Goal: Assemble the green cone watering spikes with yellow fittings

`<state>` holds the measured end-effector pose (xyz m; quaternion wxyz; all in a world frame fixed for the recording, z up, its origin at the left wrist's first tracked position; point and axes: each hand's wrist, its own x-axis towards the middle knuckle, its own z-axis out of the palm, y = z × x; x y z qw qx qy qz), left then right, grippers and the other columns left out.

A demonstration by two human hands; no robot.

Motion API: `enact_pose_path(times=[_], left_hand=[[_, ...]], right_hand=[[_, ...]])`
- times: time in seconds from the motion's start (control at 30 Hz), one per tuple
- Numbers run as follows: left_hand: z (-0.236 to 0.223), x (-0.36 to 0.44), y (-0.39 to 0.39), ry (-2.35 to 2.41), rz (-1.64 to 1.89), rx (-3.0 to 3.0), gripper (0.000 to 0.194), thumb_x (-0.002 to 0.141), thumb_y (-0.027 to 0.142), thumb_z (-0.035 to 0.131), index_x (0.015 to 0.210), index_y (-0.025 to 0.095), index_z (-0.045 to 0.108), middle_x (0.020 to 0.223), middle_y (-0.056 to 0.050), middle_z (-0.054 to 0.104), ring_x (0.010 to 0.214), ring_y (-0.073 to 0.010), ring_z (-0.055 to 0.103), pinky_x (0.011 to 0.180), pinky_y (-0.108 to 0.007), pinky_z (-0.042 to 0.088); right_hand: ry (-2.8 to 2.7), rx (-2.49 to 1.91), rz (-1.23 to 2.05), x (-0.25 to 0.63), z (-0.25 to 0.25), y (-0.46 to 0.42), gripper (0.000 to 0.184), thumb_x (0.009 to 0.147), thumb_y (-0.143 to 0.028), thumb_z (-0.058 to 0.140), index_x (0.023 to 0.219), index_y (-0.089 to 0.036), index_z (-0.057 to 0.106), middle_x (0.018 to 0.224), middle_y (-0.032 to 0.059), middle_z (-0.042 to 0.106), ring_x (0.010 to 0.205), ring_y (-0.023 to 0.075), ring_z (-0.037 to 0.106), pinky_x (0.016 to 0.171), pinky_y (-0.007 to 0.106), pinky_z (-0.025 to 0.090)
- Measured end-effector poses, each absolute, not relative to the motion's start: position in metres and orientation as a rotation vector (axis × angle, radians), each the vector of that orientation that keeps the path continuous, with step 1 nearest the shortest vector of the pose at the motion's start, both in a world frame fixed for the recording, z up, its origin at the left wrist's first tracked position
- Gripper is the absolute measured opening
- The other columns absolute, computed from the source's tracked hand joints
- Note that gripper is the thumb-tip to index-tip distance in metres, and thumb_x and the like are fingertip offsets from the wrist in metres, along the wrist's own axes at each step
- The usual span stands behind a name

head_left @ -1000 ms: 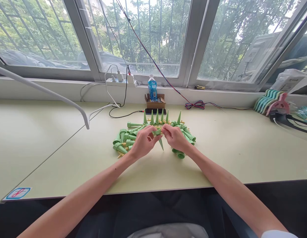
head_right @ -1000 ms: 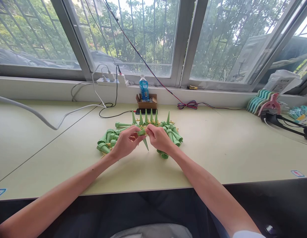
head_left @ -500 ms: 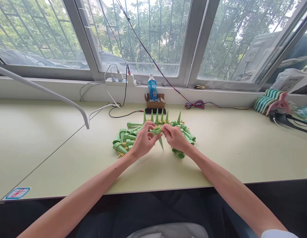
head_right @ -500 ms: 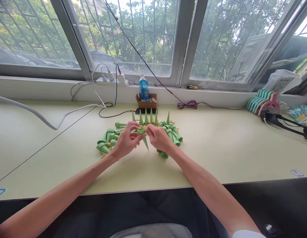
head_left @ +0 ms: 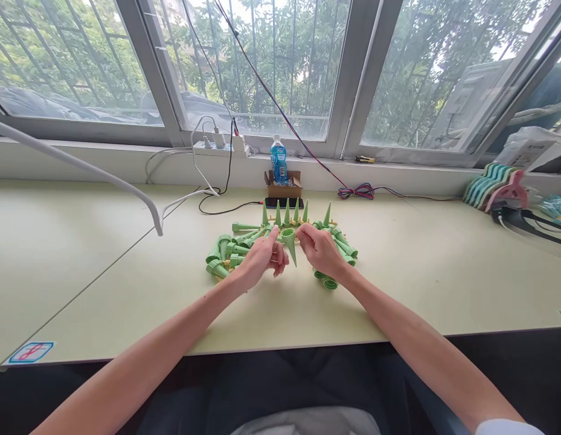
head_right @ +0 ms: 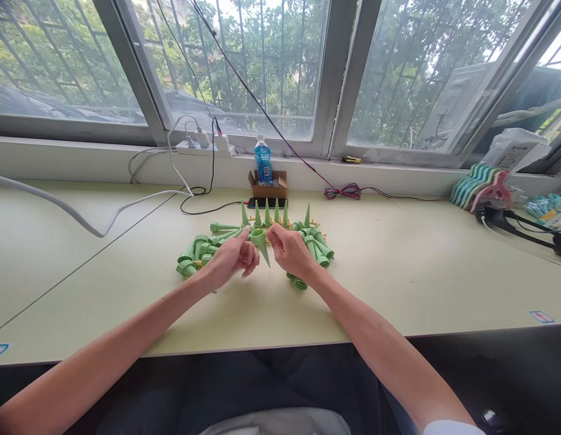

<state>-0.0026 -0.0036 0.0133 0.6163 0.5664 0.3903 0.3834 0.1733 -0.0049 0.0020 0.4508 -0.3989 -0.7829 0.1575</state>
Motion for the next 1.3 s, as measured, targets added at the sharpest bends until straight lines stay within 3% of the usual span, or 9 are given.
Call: enact_pose_path(times=[0.17,0.4,0.67,1.1,1.3], left_hand=[[0.0125,-0.0015,-0.0037,0.868,0.702,1.245,0.073,0.083,0.076,0.035,0.048,0.016,0.057,0.053,-0.01,0.061,0.039,-0.0131,0.049,0.035,-0.024,0.037],[0.0109,-0.0044,-0.0027,0.77,0.659,1.235,0.07,0.086,0.072,0.036,0.064,0.014,0.069,0.082,-0.017,0.073,0.052,-0.0149,0.057,0.049,-0.027,0.048],[0.0127,-0.0053,-0.0037,0.763,0.644,1.271,0.067,0.084,0.073,0.035,0.072,0.016,0.067,0.089,-0.017,0.072,0.059,-0.0175,0.06,0.052,-0.029,0.05],[0.0122,-0.0062,-0.0035,0.702,0.66,1.254,0.057,0.084,0.067,0.047,0.076,0.014,0.068,0.088,-0.015,0.069,0.057,-0.0157,0.06,0.049,-0.028,0.049],[0.0125,-0.0048,-0.0045,0.739,0.703,1.291,0.056,0.084,0.066,0.05,0.083,0.013,0.067,0.1,-0.015,0.066,0.056,-0.0135,0.06,0.047,-0.028,0.05]], right_hand=[[-1.954,-0.981,0.393,0.1728,0.0009,-0.0048,0.026,0.099,-0.035,0.034,0.078,-0.021,0.041,0.061,-0.0028,0.045,0.053,0.0111,0.037,0.057,0.024,0.034],[-1.946,-0.973,0.398,0.1741,0.0006,-0.0051,0.025,0.098,-0.035,0.035,0.079,-0.021,0.042,0.061,-0.003,0.046,0.053,0.0109,0.037,0.057,0.023,0.034],[-1.939,-0.983,0.402,0.1744,0.0033,-0.0052,0.025,0.098,-0.036,0.035,0.079,-0.021,0.043,0.062,-0.0029,0.045,0.053,0.0112,0.035,0.057,0.023,0.034],[-1.926,-0.985,0.388,0.1757,0.0061,-0.0055,0.026,0.098,-0.036,0.036,0.078,-0.021,0.042,0.06,-0.0034,0.043,0.053,0.0112,0.033,0.057,0.023,0.033],[-1.92,-0.993,0.368,0.1757,0.0071,-0.0056,0.025,0.097,-0.035,0.037,0.077,-0.021,0.042,0.061,-0.003,0.044,0.053,0.0113,0.036,0.056,0.023,0.033]])
